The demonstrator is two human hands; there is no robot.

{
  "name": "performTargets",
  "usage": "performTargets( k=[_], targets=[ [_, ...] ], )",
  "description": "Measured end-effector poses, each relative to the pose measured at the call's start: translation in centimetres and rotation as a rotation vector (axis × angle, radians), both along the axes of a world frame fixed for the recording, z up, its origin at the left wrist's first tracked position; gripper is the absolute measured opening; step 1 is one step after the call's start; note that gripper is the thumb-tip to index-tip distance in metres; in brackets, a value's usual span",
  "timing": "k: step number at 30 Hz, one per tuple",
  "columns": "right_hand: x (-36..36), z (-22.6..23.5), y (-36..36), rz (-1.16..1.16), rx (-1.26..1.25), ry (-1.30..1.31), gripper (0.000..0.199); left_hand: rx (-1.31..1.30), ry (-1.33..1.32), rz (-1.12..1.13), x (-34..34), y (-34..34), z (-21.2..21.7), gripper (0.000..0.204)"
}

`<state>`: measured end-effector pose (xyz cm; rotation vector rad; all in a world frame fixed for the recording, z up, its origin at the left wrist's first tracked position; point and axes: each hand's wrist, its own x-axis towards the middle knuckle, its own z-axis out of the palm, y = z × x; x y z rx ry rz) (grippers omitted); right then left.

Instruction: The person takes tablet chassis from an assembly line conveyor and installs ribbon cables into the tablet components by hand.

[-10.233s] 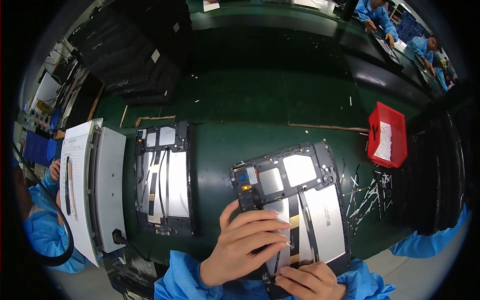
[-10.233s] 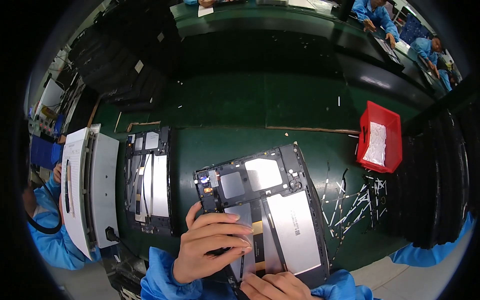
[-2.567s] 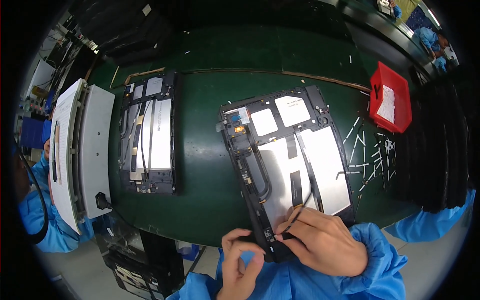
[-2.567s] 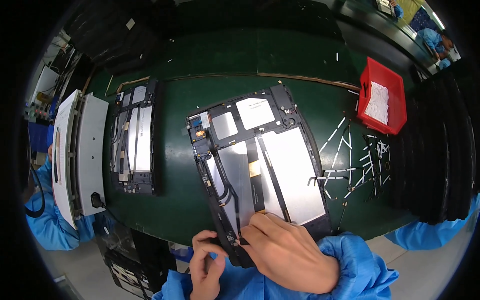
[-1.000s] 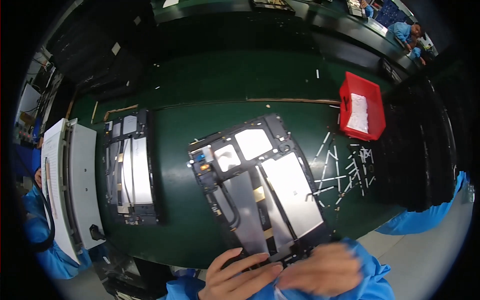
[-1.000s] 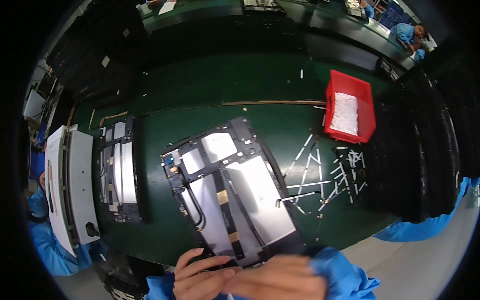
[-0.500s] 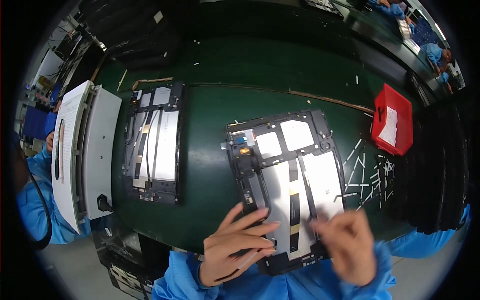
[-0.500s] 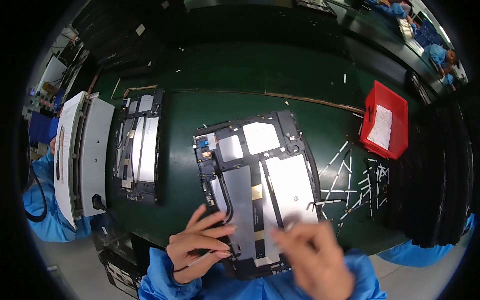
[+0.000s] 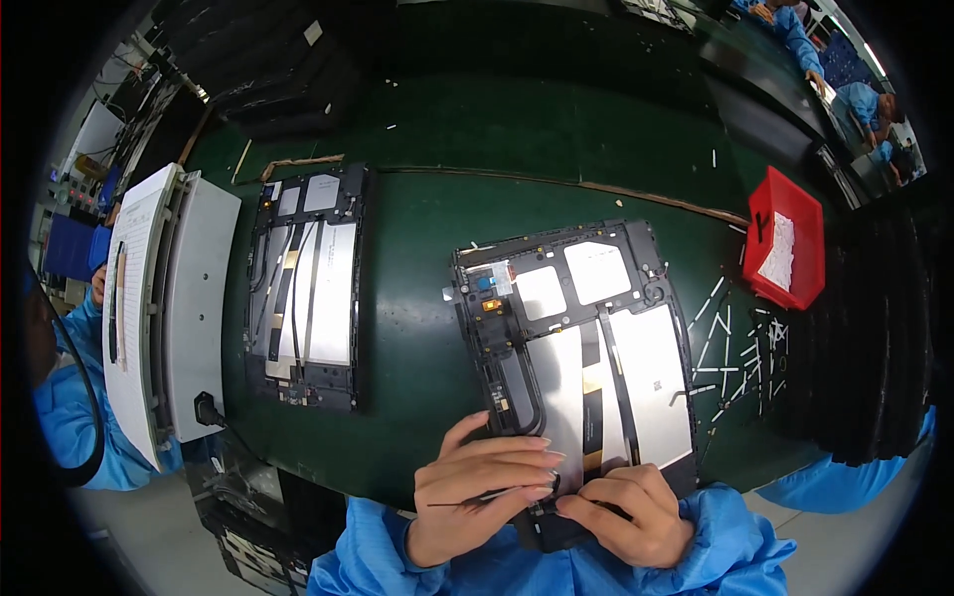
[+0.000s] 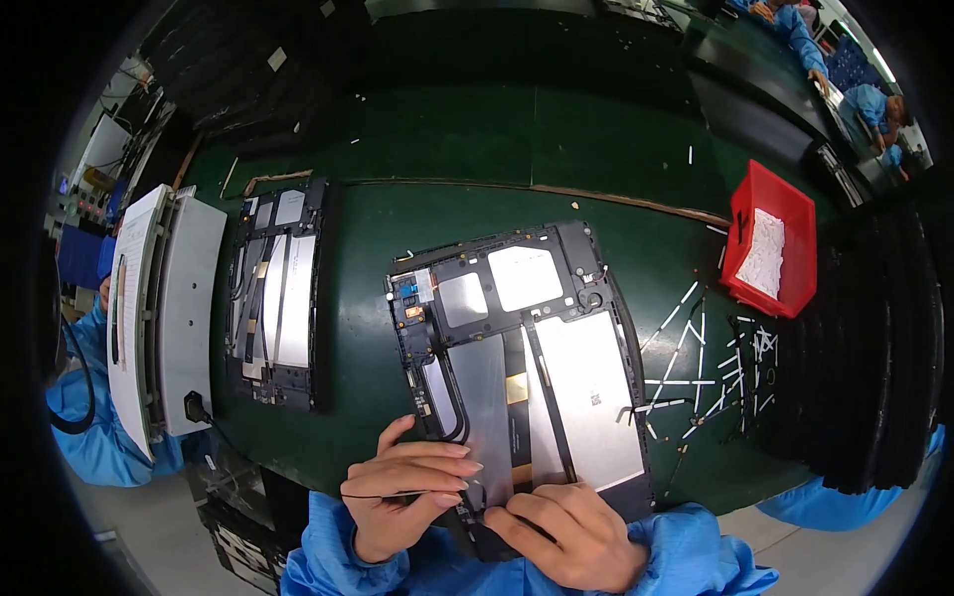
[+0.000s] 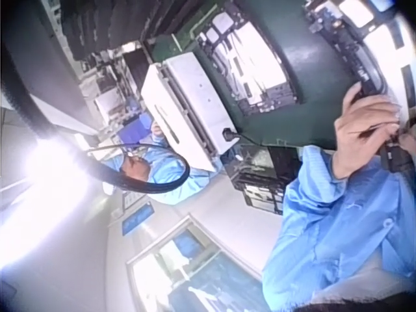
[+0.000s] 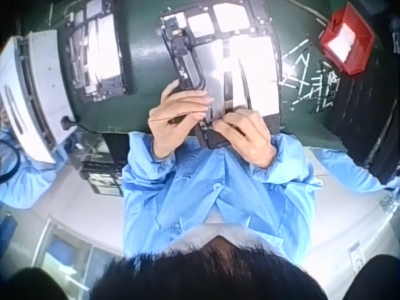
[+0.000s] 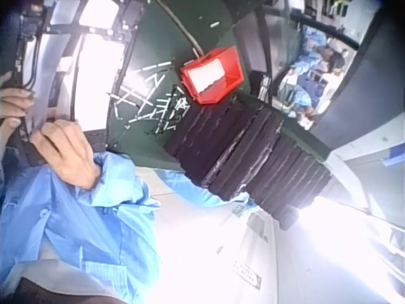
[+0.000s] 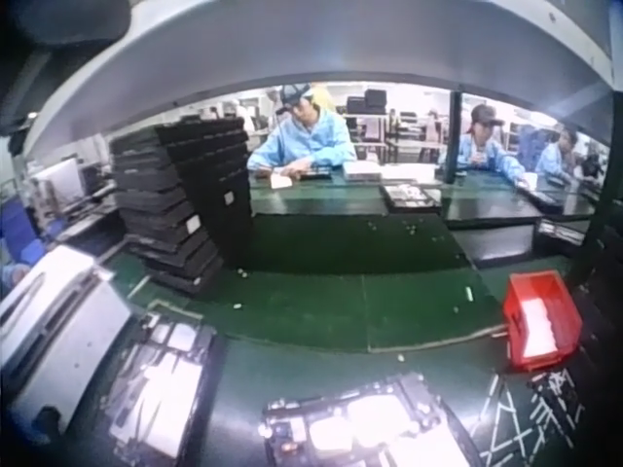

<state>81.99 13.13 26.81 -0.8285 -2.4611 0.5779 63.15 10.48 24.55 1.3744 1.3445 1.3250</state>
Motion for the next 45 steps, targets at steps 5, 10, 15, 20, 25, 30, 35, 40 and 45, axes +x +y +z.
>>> performTargets(
  k=[5, 10, 15, 20, 25, 30, 35, 40, 45],
  targets=[
    [0.0, 0.3, 0.1, 0.024, 0.017, -0.048, 0.031, -0.001, -0.005, 0.008, -0.1, 0.1, -0.1, 0.01],
    [0.0, 0.5, 0.2, 0.077, 0.02, -0.074, 0.029, 0.037, 0.036, -0.002, -0.5, 0.4, 0.1, 0.011],
    [0.1, 0.4, 0.5, 0.099, 0.01, -0.074, 0.028, 0.174, 0.395, -0.083, -0.7, 3.4, 0.9, 0.013],
    [0.1, 0.1, 0.0, 0.01, -0.027, -0.029, 0.028, 0.183, 0.457, -0.082, -0.4, 4.4, 0.0, 0.017],
    [0.2, 0.5, 0.4, 0.108, -0.031, -0.089, 0.027, 0.151, 0.438, -0.077, -0.5, 4.3, 0.0, 0.015],
    [0.1, 0.6, 0.7, 0.123, -0.027, -0.094, 0.029, 0.156, 0.431, -0.051, -0.5, 4.4, -0.1, 0.014],
    [0.1, 0.5, 0.6, 0.108, -0.038, -0.089, 0.03, 0.144, 0.403, -0.037, -0.4, 4.5, -0.2, 0.014],
    [0.1, 0.7, 0.6, 0.11, -0.019, -0.122, 0.029, 0.107, 0.418, -0.048, -0.3, 4.5, -0.1, 0.014],
    [0.1, 0.7, 0.5, 0.104, -0.009, -0.108, 0.029, 0.096, 0.433, -0.048, -0.3, 4.3, 0.3, 0.014]
  ],
)
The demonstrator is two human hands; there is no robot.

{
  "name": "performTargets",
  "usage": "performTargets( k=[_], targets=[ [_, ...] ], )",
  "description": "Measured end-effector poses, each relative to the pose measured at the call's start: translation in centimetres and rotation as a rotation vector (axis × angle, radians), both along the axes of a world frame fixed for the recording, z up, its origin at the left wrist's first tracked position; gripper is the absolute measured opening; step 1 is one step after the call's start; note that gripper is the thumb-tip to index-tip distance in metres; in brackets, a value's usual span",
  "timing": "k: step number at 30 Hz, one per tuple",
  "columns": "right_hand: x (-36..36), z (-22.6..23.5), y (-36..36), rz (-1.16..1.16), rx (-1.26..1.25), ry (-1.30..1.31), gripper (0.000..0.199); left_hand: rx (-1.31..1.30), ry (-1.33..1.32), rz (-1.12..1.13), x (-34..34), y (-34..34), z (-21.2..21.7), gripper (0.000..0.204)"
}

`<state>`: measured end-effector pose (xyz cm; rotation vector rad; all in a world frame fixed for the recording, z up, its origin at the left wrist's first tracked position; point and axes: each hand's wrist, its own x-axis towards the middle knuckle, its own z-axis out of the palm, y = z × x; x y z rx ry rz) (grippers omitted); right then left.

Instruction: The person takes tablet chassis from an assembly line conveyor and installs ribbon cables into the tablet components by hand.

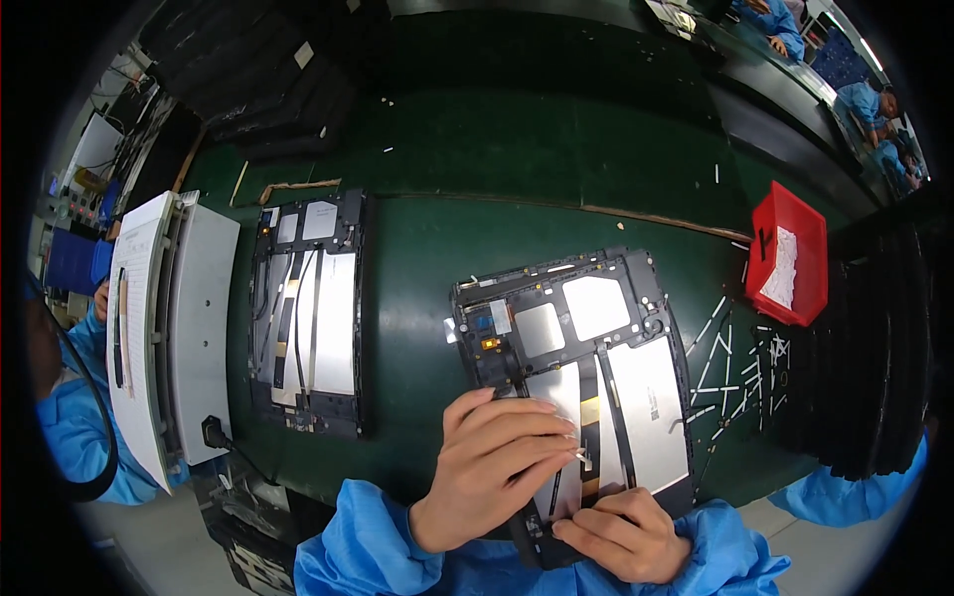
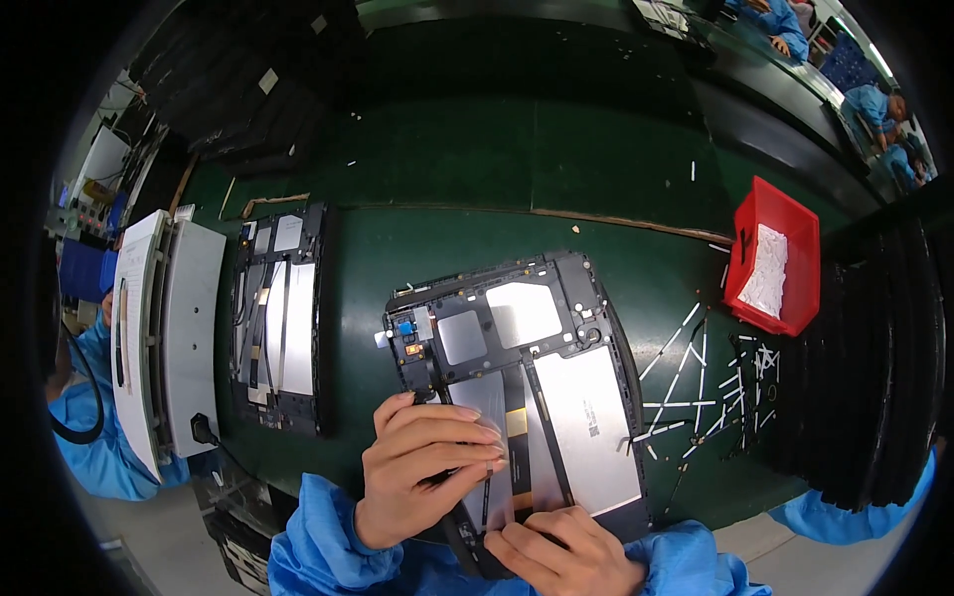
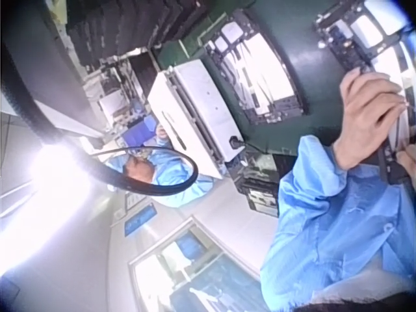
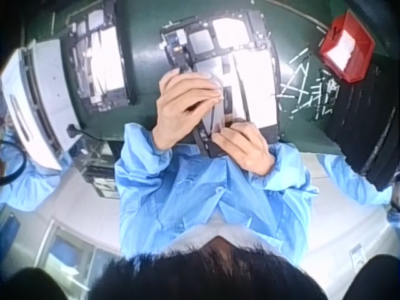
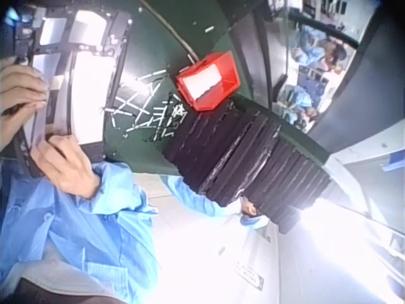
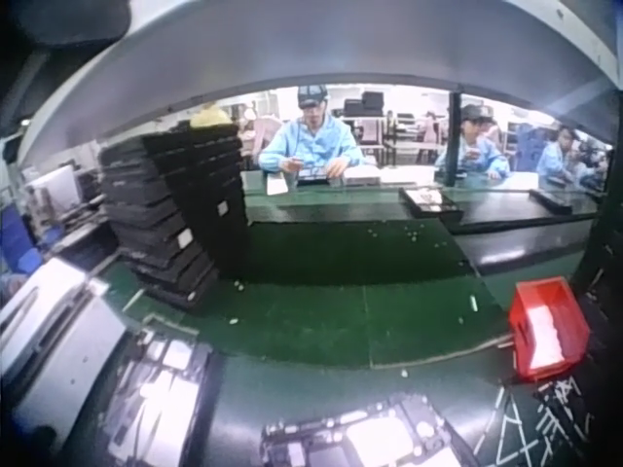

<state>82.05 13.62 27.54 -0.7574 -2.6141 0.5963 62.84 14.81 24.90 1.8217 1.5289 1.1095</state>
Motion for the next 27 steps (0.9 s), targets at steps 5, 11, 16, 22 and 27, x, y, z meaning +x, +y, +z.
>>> performTargets(
  k=[5, 11, 16, 22, 27],
  targets=[
    [-0.21, -0.48, 0.07, -0.02, 0.006, 0.012, 0.026, -0.011, 0.006, 0.005, -0.05, 0.25, -0.26, 0.014],
    [-0.08, -0.51, 0.62, 0.05, 0.058, 0.035, 0.029, -0.036, 0.014, -0.006, 0.03, 0.31, 0.36, 0.013],
    [-0.51, -0.16, 0.51, -0.053, 0.089, 0.171, 0.024, -0.035, -0.011, 0.01, 0.15, 0.28, 0.09, 0.013],
    [-0.53, -0.06, 0.39, -0.063, 0.063, 0.171, 0.023, -0.038, -0.016, 0.005, 0.03, 0.21, 0.07, 0.013],
    [-0.68, 0.11, 0.55, -0.067, 0.064, 0.169, 0.021, -0.049, 0.008, 0.019, 0.11, 0.36, 0.54, 0.011]
  ],
)
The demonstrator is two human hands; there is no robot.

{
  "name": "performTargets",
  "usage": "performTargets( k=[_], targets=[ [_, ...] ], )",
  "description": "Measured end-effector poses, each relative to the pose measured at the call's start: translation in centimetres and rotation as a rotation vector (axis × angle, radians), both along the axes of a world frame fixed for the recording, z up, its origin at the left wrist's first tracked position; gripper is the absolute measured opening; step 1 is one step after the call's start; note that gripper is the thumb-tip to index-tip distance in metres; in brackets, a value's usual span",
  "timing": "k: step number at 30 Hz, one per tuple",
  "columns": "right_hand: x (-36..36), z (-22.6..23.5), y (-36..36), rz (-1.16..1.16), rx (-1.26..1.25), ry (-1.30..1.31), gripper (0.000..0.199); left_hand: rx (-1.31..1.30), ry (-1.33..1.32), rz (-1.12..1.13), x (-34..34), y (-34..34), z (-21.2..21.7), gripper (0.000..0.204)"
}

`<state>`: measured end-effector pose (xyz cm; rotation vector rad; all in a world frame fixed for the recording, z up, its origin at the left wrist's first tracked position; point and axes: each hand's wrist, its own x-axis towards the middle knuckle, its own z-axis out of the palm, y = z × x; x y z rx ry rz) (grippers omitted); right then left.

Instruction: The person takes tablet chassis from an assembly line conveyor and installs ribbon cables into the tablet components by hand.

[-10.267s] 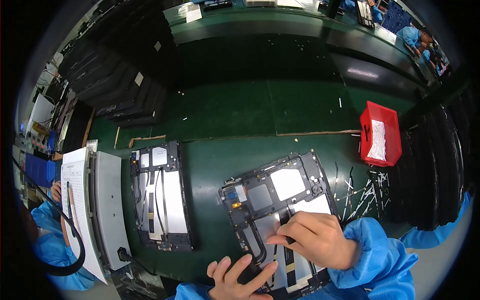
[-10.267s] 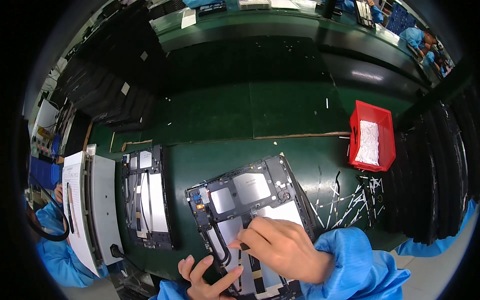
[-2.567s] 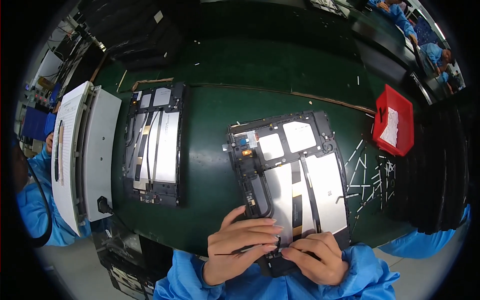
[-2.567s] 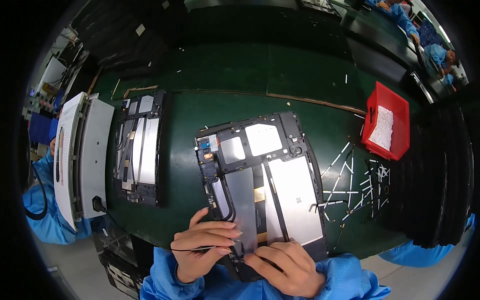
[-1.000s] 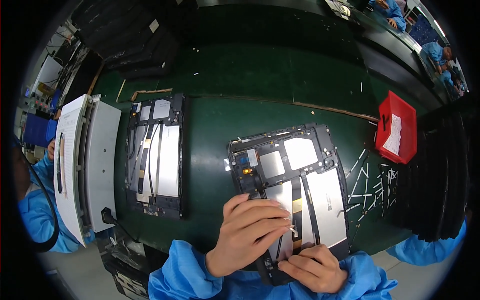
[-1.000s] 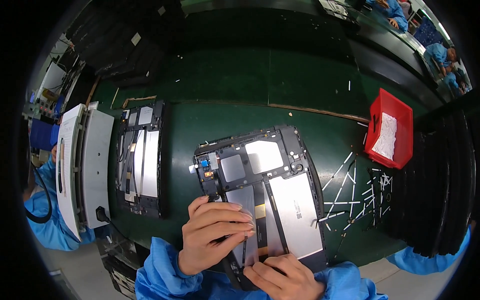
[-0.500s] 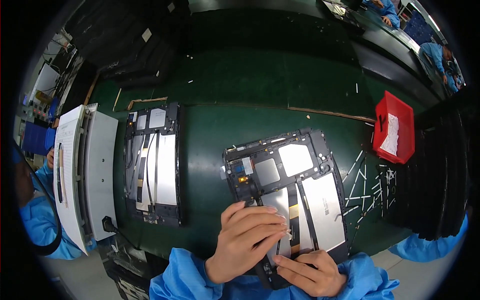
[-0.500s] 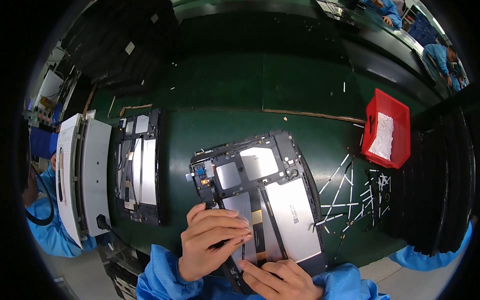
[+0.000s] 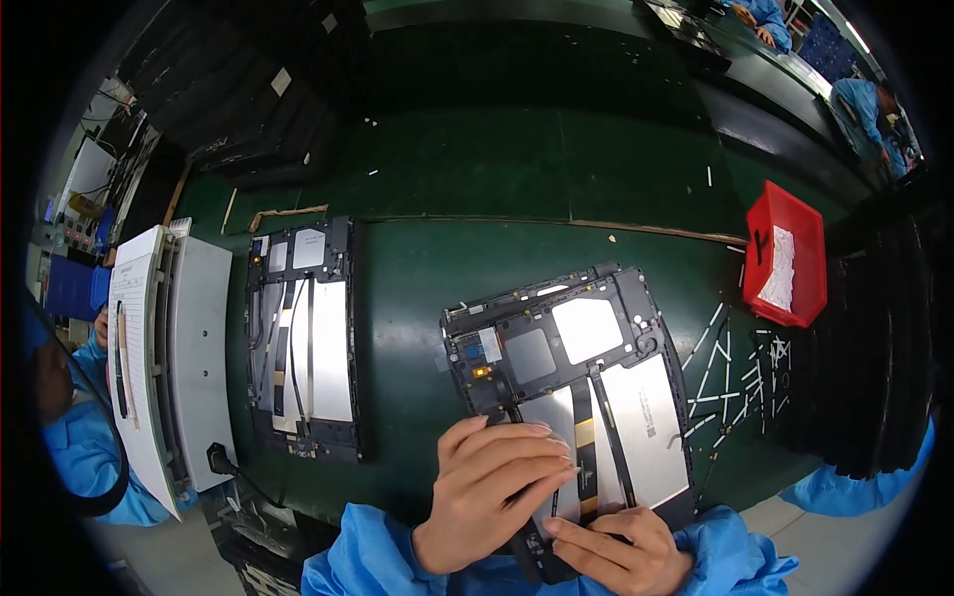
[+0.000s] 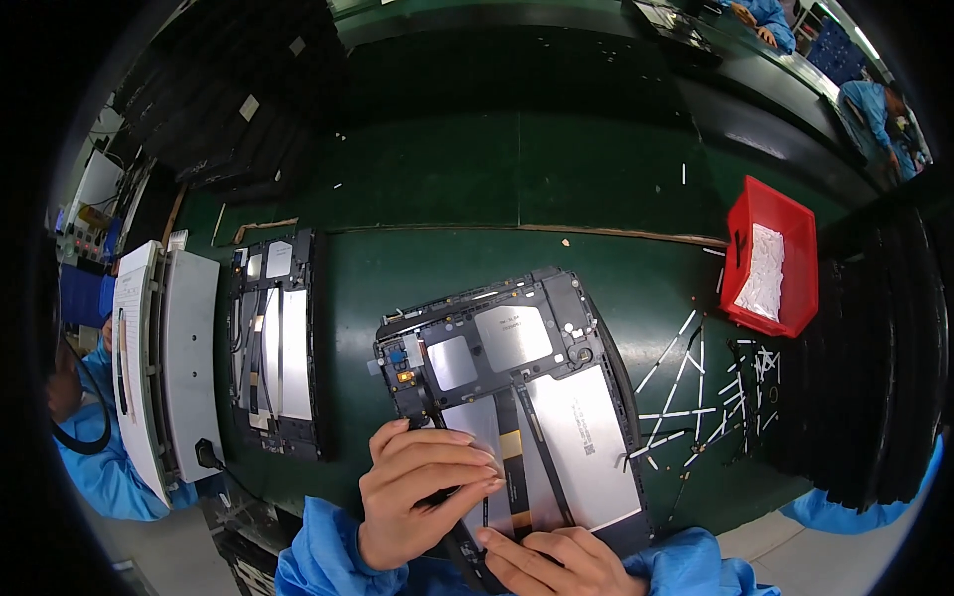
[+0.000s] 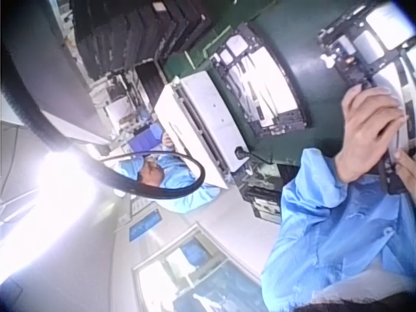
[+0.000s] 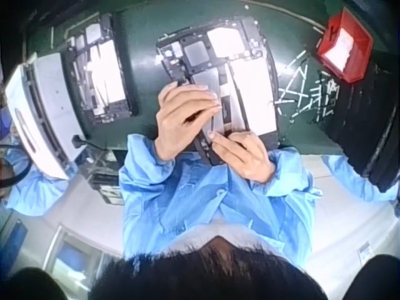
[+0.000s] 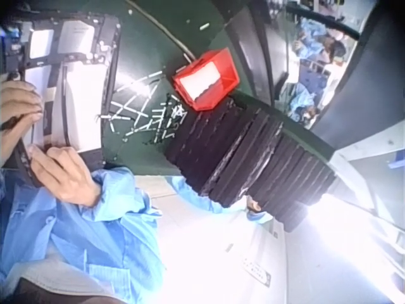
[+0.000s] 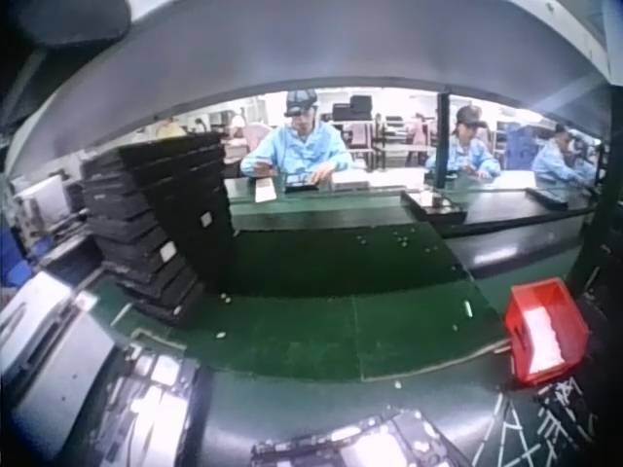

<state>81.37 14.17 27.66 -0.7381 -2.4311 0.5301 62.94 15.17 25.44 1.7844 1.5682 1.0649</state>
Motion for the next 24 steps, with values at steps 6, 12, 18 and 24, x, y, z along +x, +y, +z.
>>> performTargets(
  k=[6, 12, 18, 24],
  targets=[
    [0.2, 1.2, -0.1, -0.014, -0.011, -0.104, 0.024, 0.071, -0.003, -0.024, -0.8, -1.3, -1.4, 0.031],
    [0.7, 2.8, 0.9, 0.018, -0.357, -0.014, 0.028, 0.121, 0.479, -0.119, -2.3, -4.7, -1.2, 0.06],
    [0.1, 2.8, 0.6, 0.013, -0.255, -0.314, 0.052, 0.011, 0.507, -0.105, -2.2, -0.8, -0.8, 0.061],
    [0.7, 2.7, -1.9, 0.076, -0.087, -0.488, 0.055, -0.072, 0.547, -0.078, -1.3, -0.8, 0.3, 0.039]
  ],
)
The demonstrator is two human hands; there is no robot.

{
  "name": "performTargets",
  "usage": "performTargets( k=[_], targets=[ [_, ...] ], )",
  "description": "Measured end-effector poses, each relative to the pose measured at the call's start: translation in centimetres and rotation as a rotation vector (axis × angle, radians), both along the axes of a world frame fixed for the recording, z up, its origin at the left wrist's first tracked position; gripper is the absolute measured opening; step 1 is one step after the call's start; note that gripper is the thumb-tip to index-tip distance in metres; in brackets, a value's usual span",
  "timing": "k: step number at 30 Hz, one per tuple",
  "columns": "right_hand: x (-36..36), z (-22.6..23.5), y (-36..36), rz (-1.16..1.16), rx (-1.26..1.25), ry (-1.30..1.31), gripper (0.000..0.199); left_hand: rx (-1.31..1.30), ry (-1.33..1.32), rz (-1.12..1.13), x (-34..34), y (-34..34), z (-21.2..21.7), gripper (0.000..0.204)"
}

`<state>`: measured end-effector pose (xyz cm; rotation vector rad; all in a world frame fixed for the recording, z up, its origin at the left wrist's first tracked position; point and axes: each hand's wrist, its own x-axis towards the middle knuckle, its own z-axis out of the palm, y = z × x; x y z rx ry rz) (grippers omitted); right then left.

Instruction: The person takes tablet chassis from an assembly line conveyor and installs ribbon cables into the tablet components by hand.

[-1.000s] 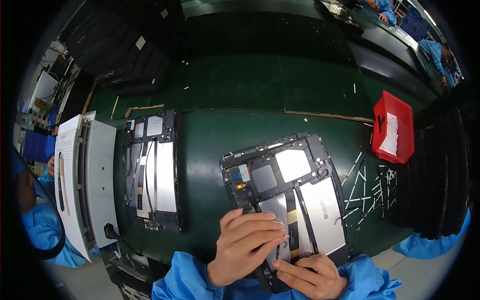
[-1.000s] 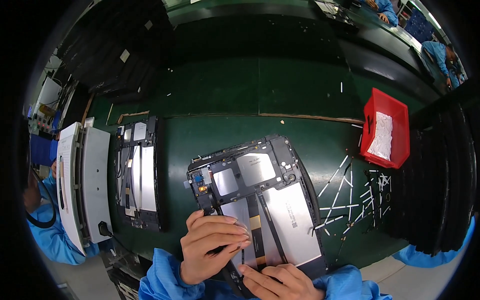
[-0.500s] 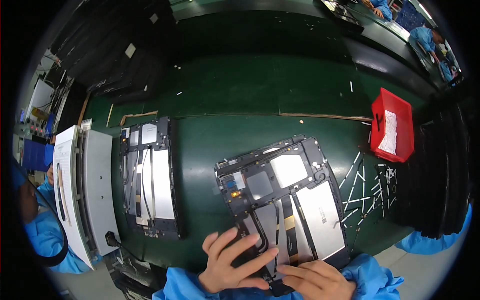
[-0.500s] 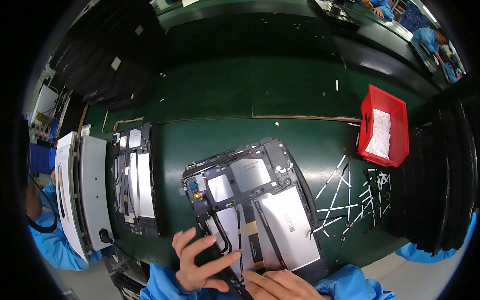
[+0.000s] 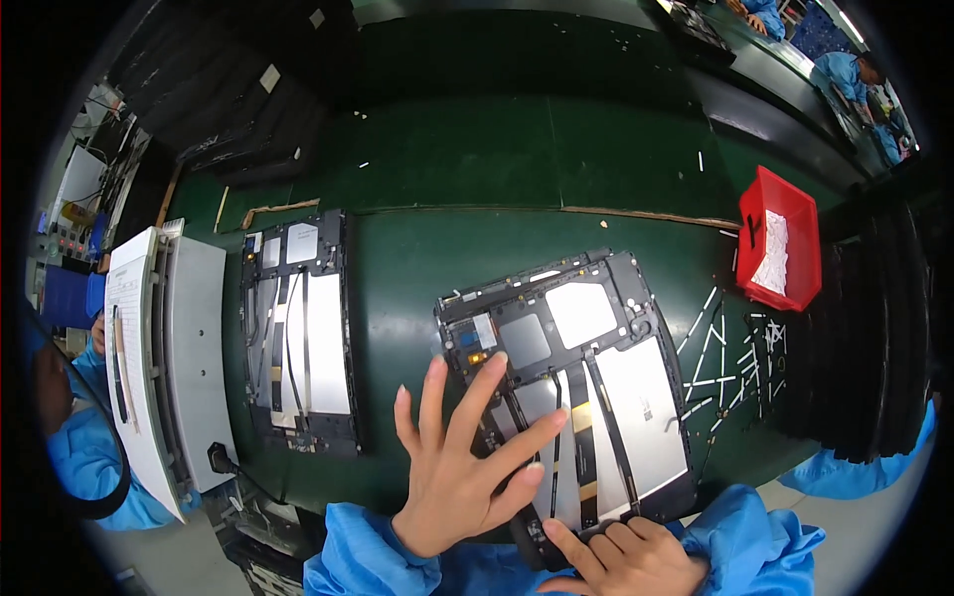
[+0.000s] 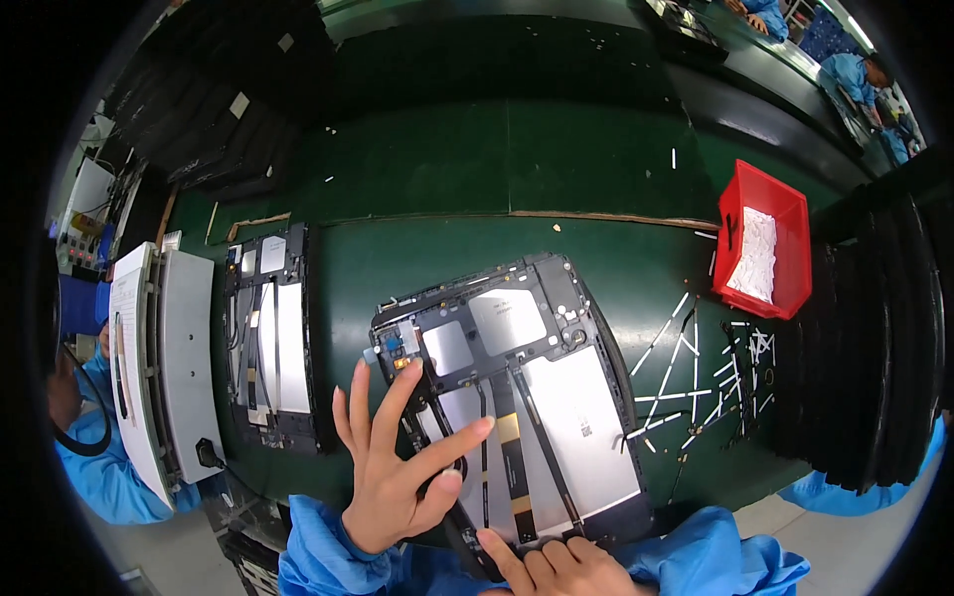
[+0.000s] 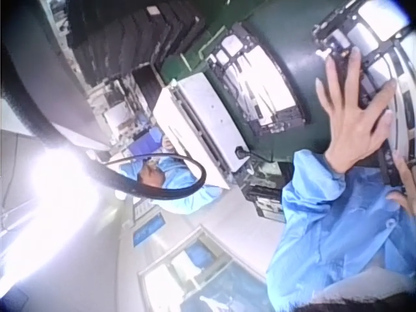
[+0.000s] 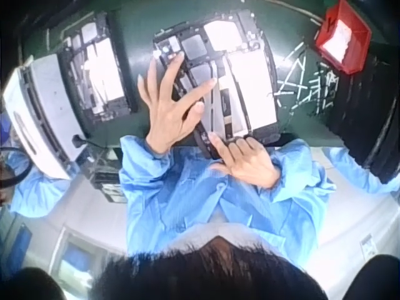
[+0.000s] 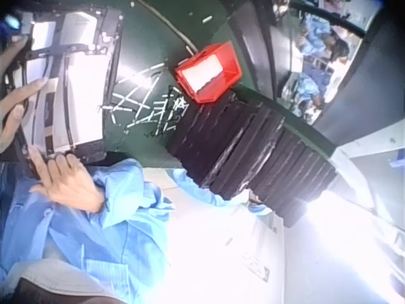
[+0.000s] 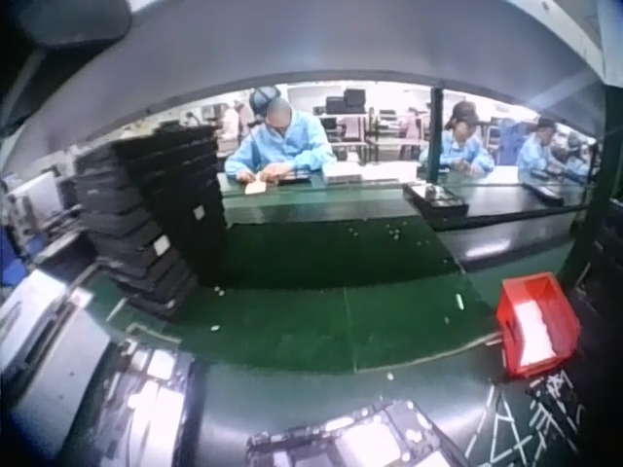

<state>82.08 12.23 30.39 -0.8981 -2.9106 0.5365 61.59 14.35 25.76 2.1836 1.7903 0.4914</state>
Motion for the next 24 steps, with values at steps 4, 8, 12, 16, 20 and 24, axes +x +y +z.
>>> performTargets(
  k=[4, 8, 12, 16, 20, 24],
  targets=[
    [0.7, 0.9, 2.4, -0.1, -0.067, 0.049, 0.067, 0.052, -0.501, 0.154, 0.7, -1.8, -1.7, 0.055],
    [3.8, -0.4, 2.3, -0.635, -0.035, 0.2, 0.056, -0.056, -0.574, 0.382, 2.9, -7.9, 0.1, 0.063],
    [4.9, -0.8, 1.6, -0.782, -0.156, 0.232, 0.05, -0.138, -0.513, 0.364, 5.3, -8.2, 0.9, 0.078],
    [5.0, 0.1, 1.6, -0.799, -0.257, 0.297, 0.044, -0.2, -0.802, 0.412, 6.9, -7.7, 3.3, 0.077],
    [6.6, 1.0, 1.8, -0.829, -0.34, 0.5, 0.037, -0.195, -1.503, 0.535, 5.6, -5.1, 6.1, 0.063],
    [8.0, 0.7, 3.3, -0.921, -0.199, 0.581, 0.034, -0.1, -1.52, 0.34, -0.2, 2.0, 5.7, 0.056]
  ],
)
